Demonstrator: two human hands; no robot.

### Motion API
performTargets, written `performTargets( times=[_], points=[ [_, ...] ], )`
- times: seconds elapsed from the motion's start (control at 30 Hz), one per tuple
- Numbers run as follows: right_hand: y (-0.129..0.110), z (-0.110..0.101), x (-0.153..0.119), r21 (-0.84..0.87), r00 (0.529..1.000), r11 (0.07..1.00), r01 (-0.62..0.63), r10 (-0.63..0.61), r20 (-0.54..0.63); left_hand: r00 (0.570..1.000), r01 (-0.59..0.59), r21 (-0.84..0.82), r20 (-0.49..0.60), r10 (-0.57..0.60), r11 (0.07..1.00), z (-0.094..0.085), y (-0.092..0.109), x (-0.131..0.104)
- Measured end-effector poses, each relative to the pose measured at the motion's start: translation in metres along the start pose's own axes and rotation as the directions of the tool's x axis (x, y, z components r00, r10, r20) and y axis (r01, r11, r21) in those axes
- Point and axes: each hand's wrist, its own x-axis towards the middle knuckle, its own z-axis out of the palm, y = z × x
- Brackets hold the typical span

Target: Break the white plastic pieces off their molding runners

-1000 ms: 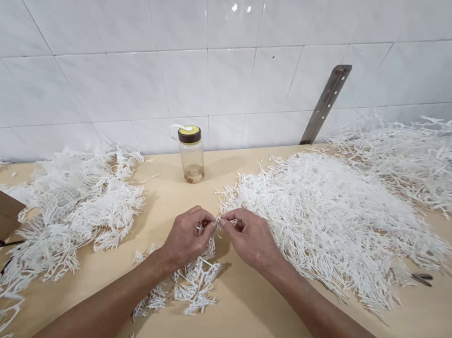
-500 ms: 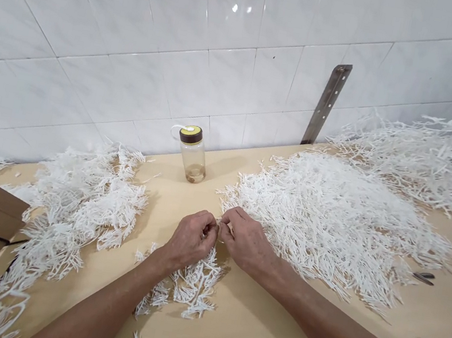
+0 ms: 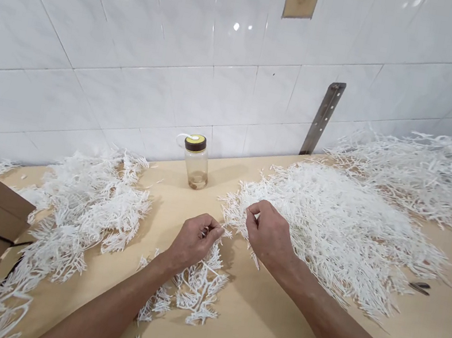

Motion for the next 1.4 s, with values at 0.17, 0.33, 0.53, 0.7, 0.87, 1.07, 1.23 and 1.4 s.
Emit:
performTargets(
  times=[0.17,0.33,0.53,0.7,0.87,1.07,1.23,1.4],
  points=[
    [-0.002,-0.012,0.0,0.105,0.999,0.994,-0.031,0.034,-0.025,0.999,0.014,-0.026,-0.045,-0.015,1.0,0.001,-0.002,0.001],
    [-0.018,-0.014,-0.005,0.284,0.962,0.953,-0.101,0.021,0.272,0.998,-0.008,-0.023,-0.059,0.007,1.0,0.002,0.003,-0.001],
    [-0.026,-0.009,-0.008,0.276,0.917,0.951,-0.14,0.019,0.399,0.999,-0.02,-0.016,-0.046,0.019,1.0,0.001,0.004,0.0],
    [-0.025,-0.009,-0.008,0.284,0.925,0.944,-0.169,0.053,0.377,0.998,-0.056,0.043,-0.026,0.057,0.998,0.001,0.003,0.002],
    [-0.026,-0.007,-0.012,0.275,0.941,0.954,-0.118,0.02,0.337,0.994,-0.109,0.141,-0.015,0.112,0.984,0.002,0.003,0.001],
    [-0.028,-0.009,-0.012,0.292,0.926,0.942,-0.164,0.045,0.375,0.982,-0.189,0.188,0.022,0.189,0.964,0.001,-0.001,-0.001],
    [-0.027,-0.007,-0.011,0.299,0.905,0.928,-0.22,0.08,0.417,0.974,-0.225,0.189,0.039,0.221,0.956,0.001,0.0,0.0],
    [-0.026,-0.008,-0.008,0.322,0.901,0.922,-0.213,0.058,0.429,0.983,-0.18,0.159,0.058,0.173,0.971,0.0,0.004,0.0]
  ],
)
